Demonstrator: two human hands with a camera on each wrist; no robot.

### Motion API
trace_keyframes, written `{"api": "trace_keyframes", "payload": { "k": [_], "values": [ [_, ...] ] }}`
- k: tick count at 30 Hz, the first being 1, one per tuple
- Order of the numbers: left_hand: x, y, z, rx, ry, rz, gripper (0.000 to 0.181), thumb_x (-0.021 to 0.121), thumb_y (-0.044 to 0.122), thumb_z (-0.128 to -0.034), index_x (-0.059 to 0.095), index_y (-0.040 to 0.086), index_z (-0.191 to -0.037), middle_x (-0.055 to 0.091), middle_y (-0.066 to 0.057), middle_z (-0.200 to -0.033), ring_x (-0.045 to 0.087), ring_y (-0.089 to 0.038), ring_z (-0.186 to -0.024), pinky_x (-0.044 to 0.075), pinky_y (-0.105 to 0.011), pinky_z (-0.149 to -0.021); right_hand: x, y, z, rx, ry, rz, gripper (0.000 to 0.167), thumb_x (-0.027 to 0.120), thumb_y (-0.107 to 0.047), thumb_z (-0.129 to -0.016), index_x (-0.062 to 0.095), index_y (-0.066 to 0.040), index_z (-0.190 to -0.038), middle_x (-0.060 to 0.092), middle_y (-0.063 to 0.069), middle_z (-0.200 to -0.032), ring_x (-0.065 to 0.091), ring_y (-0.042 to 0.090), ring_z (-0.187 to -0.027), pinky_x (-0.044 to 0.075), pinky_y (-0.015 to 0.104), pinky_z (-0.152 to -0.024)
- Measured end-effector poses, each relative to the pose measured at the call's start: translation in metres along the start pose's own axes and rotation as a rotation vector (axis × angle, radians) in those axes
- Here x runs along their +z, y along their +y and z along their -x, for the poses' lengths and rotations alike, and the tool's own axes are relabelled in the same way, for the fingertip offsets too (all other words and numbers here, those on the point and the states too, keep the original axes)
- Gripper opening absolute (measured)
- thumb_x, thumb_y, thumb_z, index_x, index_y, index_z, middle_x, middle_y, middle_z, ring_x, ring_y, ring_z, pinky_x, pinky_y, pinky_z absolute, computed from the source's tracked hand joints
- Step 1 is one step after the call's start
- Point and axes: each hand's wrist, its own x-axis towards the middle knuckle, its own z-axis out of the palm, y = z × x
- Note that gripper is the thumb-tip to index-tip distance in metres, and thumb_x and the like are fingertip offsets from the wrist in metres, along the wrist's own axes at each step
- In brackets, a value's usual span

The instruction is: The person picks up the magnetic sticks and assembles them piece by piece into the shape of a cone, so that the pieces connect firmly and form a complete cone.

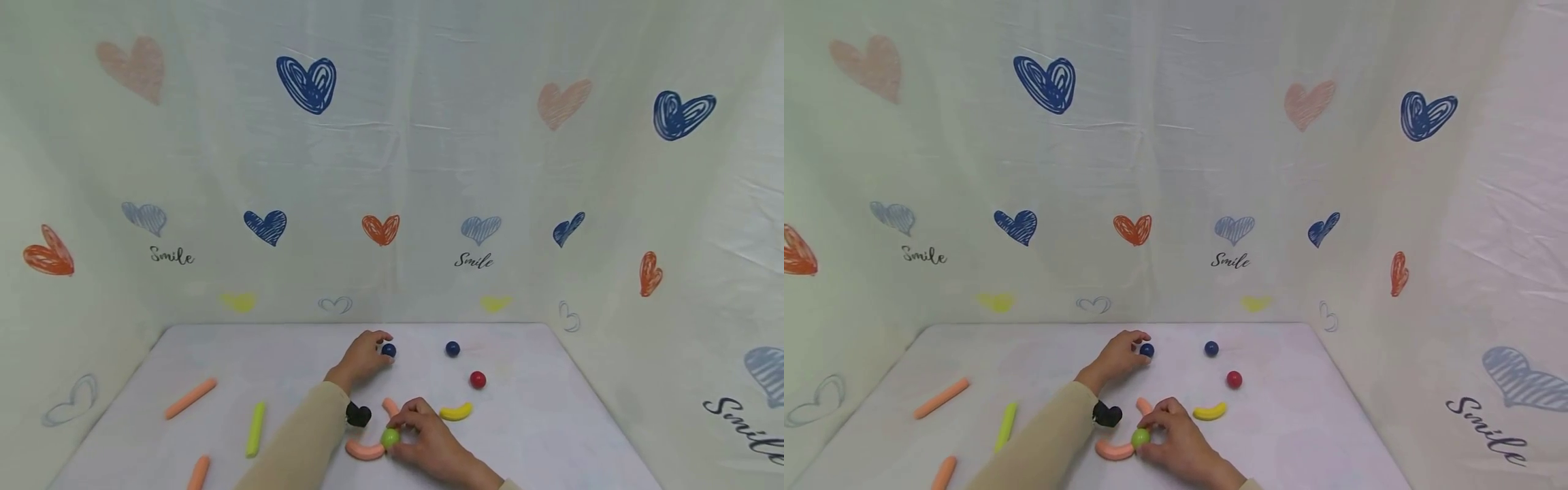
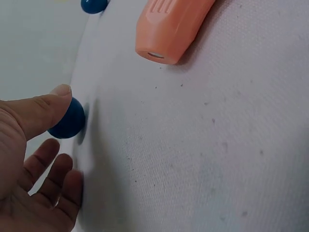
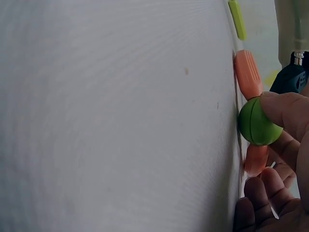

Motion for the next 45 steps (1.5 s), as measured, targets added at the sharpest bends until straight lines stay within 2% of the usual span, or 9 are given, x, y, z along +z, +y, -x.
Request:
{"api": "trace_keyframes", "payload": {
  "k": [8,14,22,27,32,34,38,41,45],
  "values": [
    [0.001,-0.006,0.002,0.023,0.036,-0.034,0.032,0.082,0.013,-0.0904,0.069,0.009,-0.12,0.066,-0.015,-0.119,0.063,-0.031,-0.108,0.052,-0.052,-0.098,0.005,0.0,-0.001,-0.038,0.014,0.013,0.026,0.084,-0.029,-0.09,0.076,-0.023,-0.114,0.051,-0.005,-0.112,0.053,0.007,-0.101,0.047,0.022,-0.087],
    [0.0,-0.009,0.004,0.037,0.008,-0.036,0.029,0.08,0.012,-0.0921,0.068,0.009,-0.118,0.069,-0.011,-0.112,0.063,-0.026,-0.103,0.053,-0.049,-0.096,0.003,0.002,-0.002,-0.016,0.004,0.038,0.027,0.082,-0.033,-0.091,0.076,-0.025,-0.116,0.051,-0.005,-0.114,0.053,0.006,-0.103,0.048,0.021,-0.089],
    [0.0,-0.013,0.006,0.004,-0.035,-0.02,0.033,0.077,0.016,-0.0952,0.059,0.013,-0.122,0.071,-0.013,-0.122,0.064,-0.029,-0.111,0.051,-0.052,-0.101,0.0,0.004,-0.002,-0.009,0.002,0.045,0.026,0.082,-0.035,-0.091,0.075,-0.026,-0.116,0.051,-0.005,-0.115,0.054,0.008,-0.103,0.047,0.022,-0.089],
    [-0.002,-0.017,0.009,0.033,-0.058,-0.045,0.024,0.073,0.019,-0.0968,0.068,0.018,-0.12,0.07,-0.008,-0.117,0.062,-0.025,-0.107,0.051,-0.052,-0.099,0.0,0.004,-0.002,-0.023,0.007,0.052,0.026,0.082,-0.034,-0.092,0.076,-0.025,-0.115,0.051,-0.005,-0.114,0.054,0.008,-0.103,0.047,0.022,-0.089],
    [-0.003,-0.02,0.01,0.101,-0.072,-0.128,0.032,0.065,0.017,-0.0985,0.074,0.016,-0.129,0.071,-0.009,-0.124,0.063,-0.029,-0.116,0.049,-0.053,-0.106,-0.001,0.004,-0.001,-0.029,0.006,0.044,0.026,0.082,-0.034,-0.091,0.076,-0.026,-0.116,0.05,-0.004,-0.114,0.053,0.009,-0.104,0.047,0.023,-0.091],
    [-0.002,-0.02,0.011,0.118,-0.075,-0.158,0.034,0.066,0.018,-0.0984,0.074,0.015,-0.132,0.069,-0.011,-0.126,0.061,-0.031,-0.119,0.048,-0.053,-0.107,-0.001,0.004,-0.001,-0.033,0.007,0.036,0.027,0.083,-0.034,-0.091,0.076,-0.026,-0.116,0.05,-0.003,-0.114,0.053,0.01,-0.104,0.047,0.024,-0.091],
    [0.001,-0.021,0.013,0.102,-0.076,-0.181,0.04,0.075,0.019,-0.0963,0.072,0.014,-0.136,0.065,-0.013,-0.125,0.06,-0.03,-0.119,0.049,-0.053,-0.108,0.0,0.005,-0.001,-0.033,0.006,0.017,0.027,0.083,-0.034,-0.091,0.076,-0.026,-0.116,0.05,-0.003,-0.114,0.053,0.011,-0.105,0.047,0.024,-0.091],
    [0.001,-0.025,0.014,0.065,-0.063,-0.136,0.049,0.08,0.018,-0.0935,0.066,0.012,-0.14,0.066,-0.012,-0.124,0.062,-0.029,-0.118,0.05,-0.052,-0.107,0.001,0.004,0.0,-0.027,0.004,0.01,0.026,0.083,-0.034,-0.091,0.076,-0.027,-0.115,0.05,-0.003,-0.114,0.053,0.011,-0.105,0.047,0.024,-0.091],
    [-0.003,-0.028,0.018,0.022,-0.042,-0.034,0.043,0.081,0.017,-0.0925,0.064,0.012,-0.132,0.069,-0.009,-0.119,0.065,-0.025,-0.111,0.053,-0.05,-0.102,0.001,0.005,0.0,-0.024,0.008,0.025,0.026,0.083,-0.033,-0.092,0.076,-0.026,-0.116,0.051,-0.003,-0.114,0.053,0.011,-0.105,0.047,0.024,-0.091]
  ]
}}
